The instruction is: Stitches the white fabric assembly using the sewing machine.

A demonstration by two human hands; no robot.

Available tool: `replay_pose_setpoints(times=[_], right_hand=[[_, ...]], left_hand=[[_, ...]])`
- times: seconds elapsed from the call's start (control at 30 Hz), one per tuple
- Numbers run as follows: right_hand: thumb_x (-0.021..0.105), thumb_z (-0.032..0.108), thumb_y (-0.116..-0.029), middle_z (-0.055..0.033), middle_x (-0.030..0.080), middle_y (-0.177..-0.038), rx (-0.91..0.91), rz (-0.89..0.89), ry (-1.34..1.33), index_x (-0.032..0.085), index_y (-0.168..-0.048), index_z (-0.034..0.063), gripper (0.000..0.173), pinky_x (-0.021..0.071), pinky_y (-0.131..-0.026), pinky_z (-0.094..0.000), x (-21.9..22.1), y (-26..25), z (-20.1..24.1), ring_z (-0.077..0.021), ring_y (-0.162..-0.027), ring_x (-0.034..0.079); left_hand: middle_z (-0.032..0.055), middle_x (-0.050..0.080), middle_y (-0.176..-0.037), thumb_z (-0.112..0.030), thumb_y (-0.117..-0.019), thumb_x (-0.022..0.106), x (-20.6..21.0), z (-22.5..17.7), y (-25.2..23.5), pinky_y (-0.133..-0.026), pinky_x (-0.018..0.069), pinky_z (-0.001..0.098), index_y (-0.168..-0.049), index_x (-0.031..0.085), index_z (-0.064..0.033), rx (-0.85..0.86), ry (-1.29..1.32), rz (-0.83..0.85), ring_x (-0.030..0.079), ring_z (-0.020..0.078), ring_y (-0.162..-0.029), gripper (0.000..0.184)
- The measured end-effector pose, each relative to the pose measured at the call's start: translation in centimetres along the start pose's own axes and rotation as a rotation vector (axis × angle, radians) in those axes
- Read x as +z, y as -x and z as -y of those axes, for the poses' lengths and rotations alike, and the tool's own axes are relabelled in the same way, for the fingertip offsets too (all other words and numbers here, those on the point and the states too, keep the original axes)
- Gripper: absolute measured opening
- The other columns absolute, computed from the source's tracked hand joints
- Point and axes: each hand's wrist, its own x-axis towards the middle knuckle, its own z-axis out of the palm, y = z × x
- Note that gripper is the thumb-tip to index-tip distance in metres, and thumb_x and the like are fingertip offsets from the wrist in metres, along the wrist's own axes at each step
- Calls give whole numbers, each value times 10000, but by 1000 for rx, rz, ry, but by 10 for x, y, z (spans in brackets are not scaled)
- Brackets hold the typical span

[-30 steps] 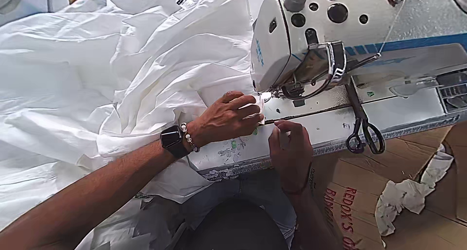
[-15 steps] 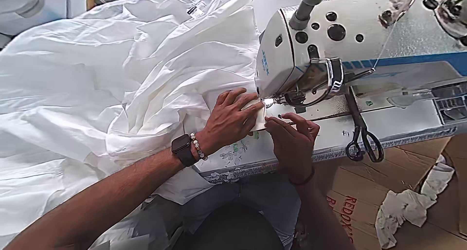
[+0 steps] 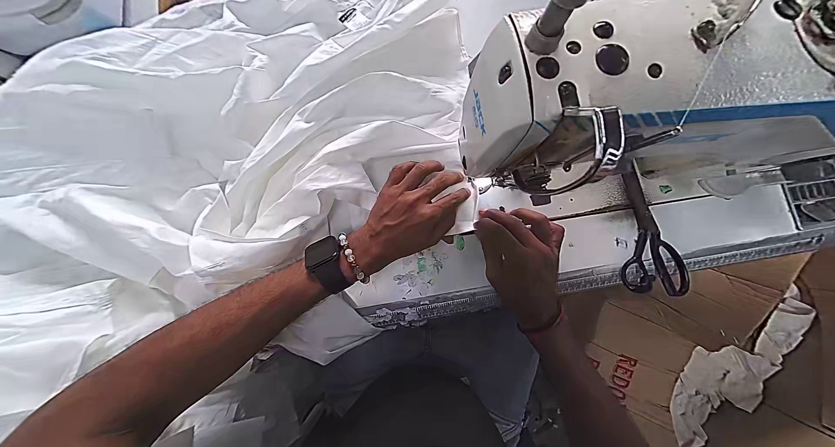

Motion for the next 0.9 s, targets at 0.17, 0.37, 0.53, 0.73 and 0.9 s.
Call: replay_pose_setpoints(times=[0.17, 0.37, 0.53, 0.73, 0.9], right_hand=[[576, 238, -1037, 135, 718, -1270, -18, 12, -30, 777, -1083, 268, 208, 388, -992, -450, -2, -2, -1, -130, -1223, 600], [534, 164, -1042, 157, 725, -1253, -160, 118, 87, 761, -1097, 288, 265, 358, -987, -468, -13, -12, -5, -103, -1200, 620], [530, 193, -1037, 134, 716, -1270, -228, 222, 214, 762, -1096, 281, 256, 353, -999, -489, -28, -19, -1, -159, -1229, 597], [525, 249, -1022, -19, 658, -1152, -123, 233, 369, 728, -1207, 248, 275, 356, -922, -498, -24, -17, 15, -254, -1128, 561], [522, 221, -1031, -90, 644, -995, -94, 265, 440, 711, -1262, 214, 299, 392, -808, -504, -16, -33, 17, -296, -954, 605]], left_hand=[[45, 667, -1327, -299, -1020, 481, 0, 1, -3, -1059, 392, 478, -1313, 717, -254, 5, -5, 44, 562, 283, -1253, 378], [34, 650, -1369, -316, -1019, 469, -1, 0, 1, -1090, 368, 485, -1319, 710, -229, -14, -38, 38, 542, 281, -1294, 394], [33, 661, -1339, -273, -1031, 499, -5, 6, 3, -1044, 399, 468, -1306, 724, -276, 136, 69, 67, 567, 262, -1237, 355], [40, 681, -1301, -293, -1023, 516, -3, 12, 0, -1039, 392, 472, -1262, 751, -272, 145, 76, 60, 569, 275, -1222, 335], [4, 713, -1237, -243, -1018, 547, 0, 27, -10, -1030, 380, 464, -1158, 787, -227, 183, 68, 23, 564, 267, -1218, 278]])
